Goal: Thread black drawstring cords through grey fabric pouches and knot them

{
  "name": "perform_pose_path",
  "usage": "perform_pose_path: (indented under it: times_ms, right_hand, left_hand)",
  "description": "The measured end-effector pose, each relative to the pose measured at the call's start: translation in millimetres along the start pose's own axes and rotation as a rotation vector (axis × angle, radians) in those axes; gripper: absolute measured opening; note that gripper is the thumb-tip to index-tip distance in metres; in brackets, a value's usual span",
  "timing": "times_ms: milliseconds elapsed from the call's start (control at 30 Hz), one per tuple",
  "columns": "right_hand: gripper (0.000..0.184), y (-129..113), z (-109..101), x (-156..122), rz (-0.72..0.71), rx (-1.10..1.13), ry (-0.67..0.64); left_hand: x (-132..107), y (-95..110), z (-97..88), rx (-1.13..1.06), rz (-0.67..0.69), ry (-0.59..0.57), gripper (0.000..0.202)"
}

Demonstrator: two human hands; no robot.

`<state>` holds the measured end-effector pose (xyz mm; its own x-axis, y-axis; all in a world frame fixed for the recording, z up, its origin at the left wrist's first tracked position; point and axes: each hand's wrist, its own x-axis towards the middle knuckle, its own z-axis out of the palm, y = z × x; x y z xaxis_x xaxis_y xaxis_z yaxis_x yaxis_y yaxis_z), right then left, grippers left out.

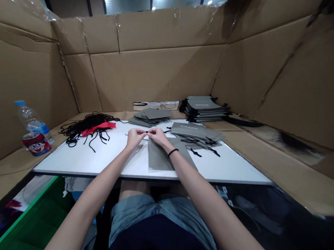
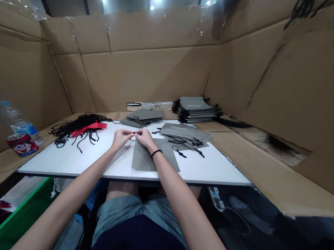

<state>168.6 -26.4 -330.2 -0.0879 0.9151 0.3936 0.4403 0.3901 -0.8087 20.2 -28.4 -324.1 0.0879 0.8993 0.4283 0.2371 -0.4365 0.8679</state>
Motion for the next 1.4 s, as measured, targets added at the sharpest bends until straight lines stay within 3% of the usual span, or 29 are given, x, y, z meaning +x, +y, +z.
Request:
perform_pose_path:
  times_ms: [400,767,900,1267,1400]
  right_hand:
    - [0.017,-2.7,-2.5,-1.4,0.002,0.024,-0.038]
    - [0.017,-1.2,-0.6,0.5,0.02,0.089,-0.021]
    - [0.015,-0.1,-0.4,2.0,0.036,0.057,0.003]
    - [0.018,-7.0,-2.8,-3.1,0.052,0.177,-0.063]
    - [0.018,-10.1,-3.2,-6.1,0.064,0.172,-0.072]
  left_hand:
    - [0.6,-3.2,3.1,-0.037,-0.068,-0.045,0.007]
    - [3.2,-9.8,6.4,0.068,0.041,-0.052,0.007]
    - [4.0,-11.7,7.3,-0.01,0.013,-0.086,0.006]
    - [6.1,-7.9,-1.9,-0.417,-0.284,-0.287,0.02]
    - [7.5,-12.3,-2.5,-0.362,-0.205,-0.28,0.024]
